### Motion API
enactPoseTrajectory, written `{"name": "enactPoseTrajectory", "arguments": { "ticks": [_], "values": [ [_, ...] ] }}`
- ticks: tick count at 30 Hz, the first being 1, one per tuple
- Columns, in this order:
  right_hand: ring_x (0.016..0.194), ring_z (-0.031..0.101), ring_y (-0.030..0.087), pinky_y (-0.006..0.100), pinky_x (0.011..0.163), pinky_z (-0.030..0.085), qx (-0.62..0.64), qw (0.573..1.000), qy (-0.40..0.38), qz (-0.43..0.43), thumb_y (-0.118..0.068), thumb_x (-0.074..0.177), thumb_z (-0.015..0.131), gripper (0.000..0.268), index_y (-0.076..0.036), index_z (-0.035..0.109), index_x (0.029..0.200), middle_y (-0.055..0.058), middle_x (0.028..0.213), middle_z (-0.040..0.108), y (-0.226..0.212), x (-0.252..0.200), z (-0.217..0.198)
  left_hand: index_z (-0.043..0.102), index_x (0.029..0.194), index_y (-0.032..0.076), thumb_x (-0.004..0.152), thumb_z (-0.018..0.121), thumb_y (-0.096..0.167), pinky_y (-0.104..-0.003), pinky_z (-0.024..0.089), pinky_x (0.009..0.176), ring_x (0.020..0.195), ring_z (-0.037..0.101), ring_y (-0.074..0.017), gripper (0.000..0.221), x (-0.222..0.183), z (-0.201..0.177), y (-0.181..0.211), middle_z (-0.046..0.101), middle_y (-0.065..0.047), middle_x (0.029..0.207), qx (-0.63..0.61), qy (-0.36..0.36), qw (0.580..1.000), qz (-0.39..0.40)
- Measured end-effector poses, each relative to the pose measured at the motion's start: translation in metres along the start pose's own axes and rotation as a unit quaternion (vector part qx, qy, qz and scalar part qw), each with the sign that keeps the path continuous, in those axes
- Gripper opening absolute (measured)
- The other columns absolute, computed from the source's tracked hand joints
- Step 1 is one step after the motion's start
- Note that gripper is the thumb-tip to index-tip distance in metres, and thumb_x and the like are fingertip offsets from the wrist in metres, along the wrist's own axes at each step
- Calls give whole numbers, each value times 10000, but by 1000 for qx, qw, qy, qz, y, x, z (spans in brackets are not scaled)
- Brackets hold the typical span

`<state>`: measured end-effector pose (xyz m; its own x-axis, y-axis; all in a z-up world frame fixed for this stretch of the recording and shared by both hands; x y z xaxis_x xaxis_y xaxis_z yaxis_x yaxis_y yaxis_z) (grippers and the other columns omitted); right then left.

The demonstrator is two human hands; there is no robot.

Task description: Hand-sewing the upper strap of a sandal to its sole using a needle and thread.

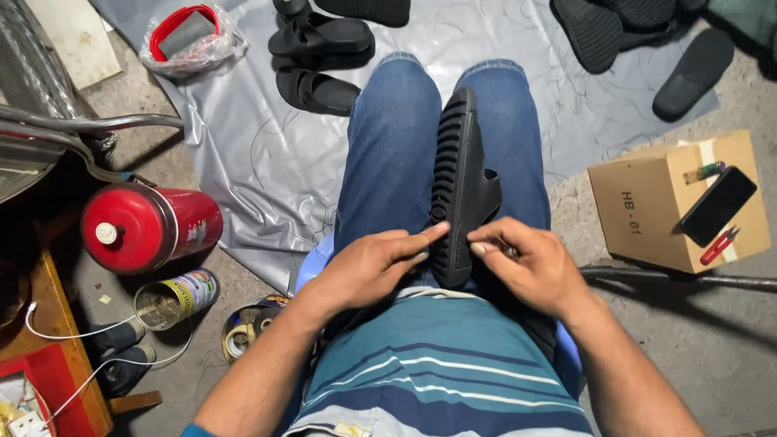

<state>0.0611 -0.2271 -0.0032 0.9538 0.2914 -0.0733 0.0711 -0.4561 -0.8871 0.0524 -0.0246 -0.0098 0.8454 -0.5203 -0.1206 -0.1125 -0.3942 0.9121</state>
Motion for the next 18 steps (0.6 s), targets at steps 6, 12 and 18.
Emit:
{"name": "enactPoseTrajectory", "arguments": {
  "ticks": [6, 12, 18],
  "values": [
    [1020, 565, 184, 286, 900, 418, -113, 983, -138, -32, -207, 878, 460, 368, -76, 510, 1218, 90, 1127, 560, -24, -13, -23, 712, 812, 130, 835, 472, 185, -254, 497, 801, 759, 715, -135, 247, -31, -49, -44, 657, 20, 1127, -122, 93, 960, -234],
    [821, 577, 213, 339, 702, 463, -215, 943, -224, -119, -148, 825, 529, 439, -193, 501, 1261, 31, 966, 603, -12, -3, -15, 591, 1086, 146, 840, 550, 316, -541, 380, 803, 947, 512, -393, 302, -35, -64, -27, 387, -168, 1310, 291, 278, 880, -254],
    [835, 581, 194, 353, 571, 516, -320, 907, -254, -105, -186, 772, 566, 478, -319, 529, 1229, -5, 991, 564, -3, 10, -11, 424, 1287, 93, 901, 552, 220, -406, 392, 1026, 1199, 491, -323, 426, -3, 3, 0, 447, -186, 1315, 49, 117, 987, 101]
  ]
}}
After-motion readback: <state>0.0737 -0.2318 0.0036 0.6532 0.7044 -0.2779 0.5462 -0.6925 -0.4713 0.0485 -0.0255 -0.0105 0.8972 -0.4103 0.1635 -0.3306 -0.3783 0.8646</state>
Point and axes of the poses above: each hand's wrist, its own x-axis towards the middle knuckle, its own z-axis out of the palm, y = z × x, the point moved 4 cm from there along x, towards the middle knuckle
